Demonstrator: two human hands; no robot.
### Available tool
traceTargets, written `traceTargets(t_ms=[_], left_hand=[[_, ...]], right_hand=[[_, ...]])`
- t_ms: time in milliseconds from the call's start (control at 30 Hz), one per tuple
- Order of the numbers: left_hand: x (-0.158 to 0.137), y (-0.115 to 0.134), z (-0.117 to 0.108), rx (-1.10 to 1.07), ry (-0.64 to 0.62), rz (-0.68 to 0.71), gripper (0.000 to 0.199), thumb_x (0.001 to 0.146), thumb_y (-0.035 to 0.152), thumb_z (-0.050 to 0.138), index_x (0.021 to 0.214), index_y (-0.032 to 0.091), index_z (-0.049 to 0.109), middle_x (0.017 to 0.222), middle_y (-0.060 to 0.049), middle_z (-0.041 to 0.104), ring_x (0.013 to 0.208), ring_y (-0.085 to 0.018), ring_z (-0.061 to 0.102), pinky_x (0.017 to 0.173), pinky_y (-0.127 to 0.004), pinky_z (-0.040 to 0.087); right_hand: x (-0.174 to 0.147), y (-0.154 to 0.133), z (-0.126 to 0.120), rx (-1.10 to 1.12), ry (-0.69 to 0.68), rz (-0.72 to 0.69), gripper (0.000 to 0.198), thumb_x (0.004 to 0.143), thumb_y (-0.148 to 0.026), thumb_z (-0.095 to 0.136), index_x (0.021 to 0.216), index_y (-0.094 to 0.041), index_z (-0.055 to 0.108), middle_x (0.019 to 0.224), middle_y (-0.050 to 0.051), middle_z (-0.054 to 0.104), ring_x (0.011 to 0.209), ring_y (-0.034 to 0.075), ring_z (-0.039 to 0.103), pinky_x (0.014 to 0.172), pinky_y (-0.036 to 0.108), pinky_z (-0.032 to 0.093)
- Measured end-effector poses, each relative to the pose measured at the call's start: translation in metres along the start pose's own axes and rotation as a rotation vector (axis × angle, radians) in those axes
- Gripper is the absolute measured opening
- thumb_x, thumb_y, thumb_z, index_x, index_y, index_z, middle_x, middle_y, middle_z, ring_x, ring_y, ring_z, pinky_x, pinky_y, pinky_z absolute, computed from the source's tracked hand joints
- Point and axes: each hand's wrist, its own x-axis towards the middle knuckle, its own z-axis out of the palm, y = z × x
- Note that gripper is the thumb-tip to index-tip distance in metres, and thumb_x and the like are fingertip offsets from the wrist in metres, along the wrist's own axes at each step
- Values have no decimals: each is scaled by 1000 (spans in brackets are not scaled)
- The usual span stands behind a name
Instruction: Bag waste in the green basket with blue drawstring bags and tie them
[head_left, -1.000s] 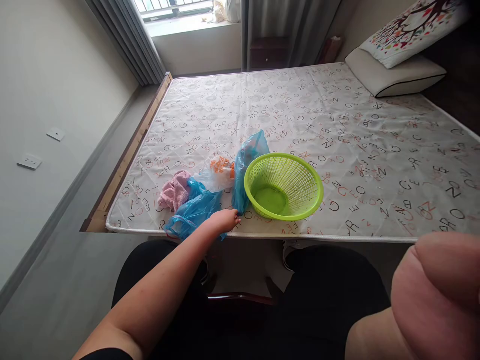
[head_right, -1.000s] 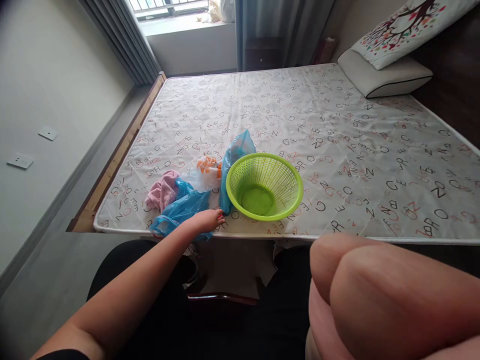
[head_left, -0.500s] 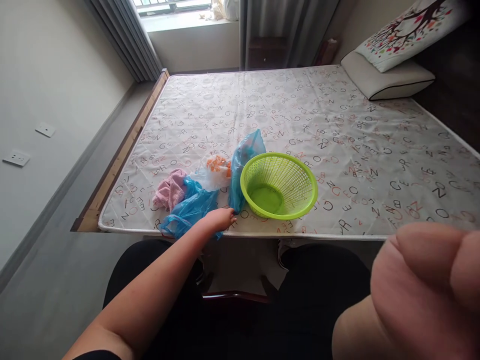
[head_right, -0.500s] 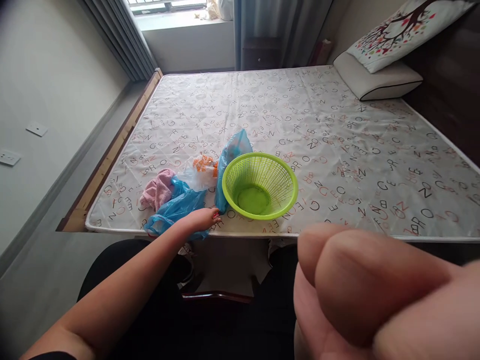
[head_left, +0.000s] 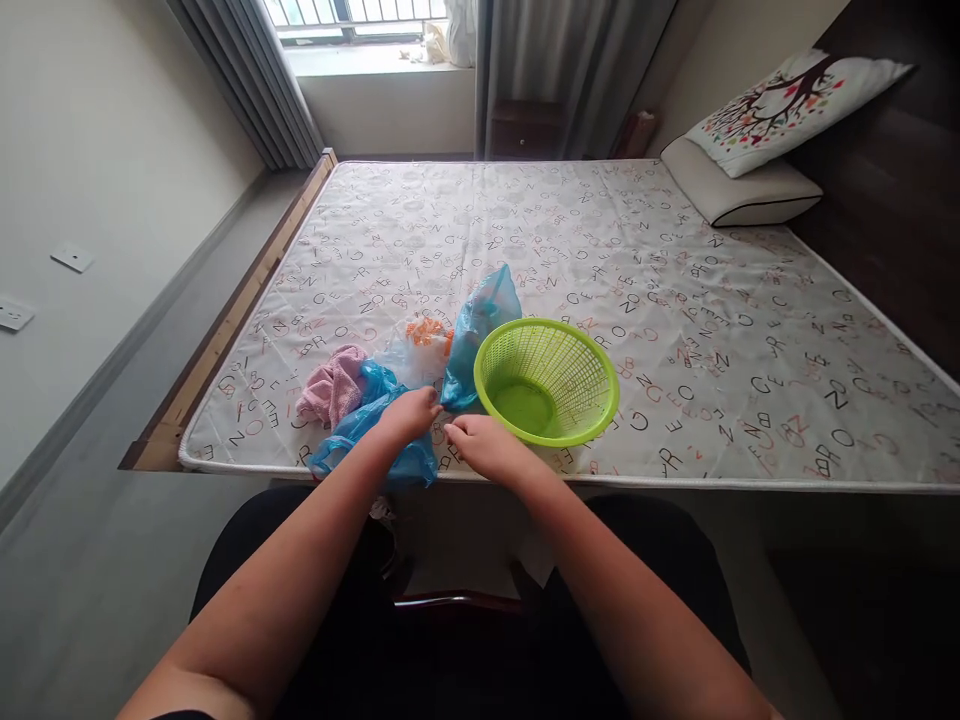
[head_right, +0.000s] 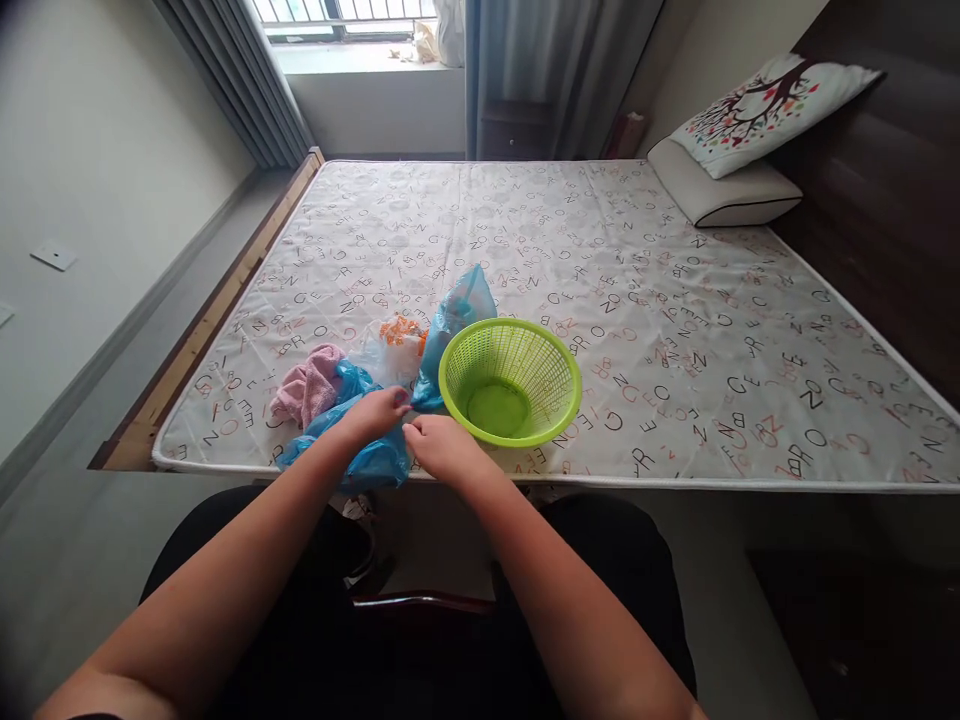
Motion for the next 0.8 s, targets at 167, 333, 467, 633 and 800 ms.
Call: traceTargets(t_ms=[167,333,467,633,800], left_hand=[[0,4,1,-289,145,-57,30,105,34,61,124,13,72,116,-15,80,103,-26,75,87,-32,56],[-13,9,25,-556,-300,-5,30,107,31,51,99,11,73,90,-12,78,73,-20,70,65,-28,53],[-27,-7,11,-307,-342,208,28,97,35,67,114,18,80,112,-11,81,100,-28,75,88,-33,55],[-23,-55,-46,-360,-17,-33,79,100,42,64,171,20,39,127,-12,79,112,-28,76,96,-32,55],[-6,-95,-47,36,41,-191,93,96,42,71,175,14,29,141,-26,70,126,-39,71,104,-42,52]], right_hand=[[41,52,42,662,140,478,45,109,-61,42,115,-22,63,112,9,71,81,19,68,63,30,54],[66,49,50,1163,275,377,22,107,-42,57,99,-22,59,90,1,72,70,13,67,58,23,54],[79,45,54,1303,418,424,21,94,-9,60,98,-25,47,80,-3,72,67,16,72,60,27,61],[85,44,60,1201,516,517,19,94,-7,51,92,-25,44,71,-6,63,53,12,64,52,24,57],[86,52,61,1087,513,520,18,93,-8,49,90,-25,43,65,-7,56,41,8,50,43,18,45]])
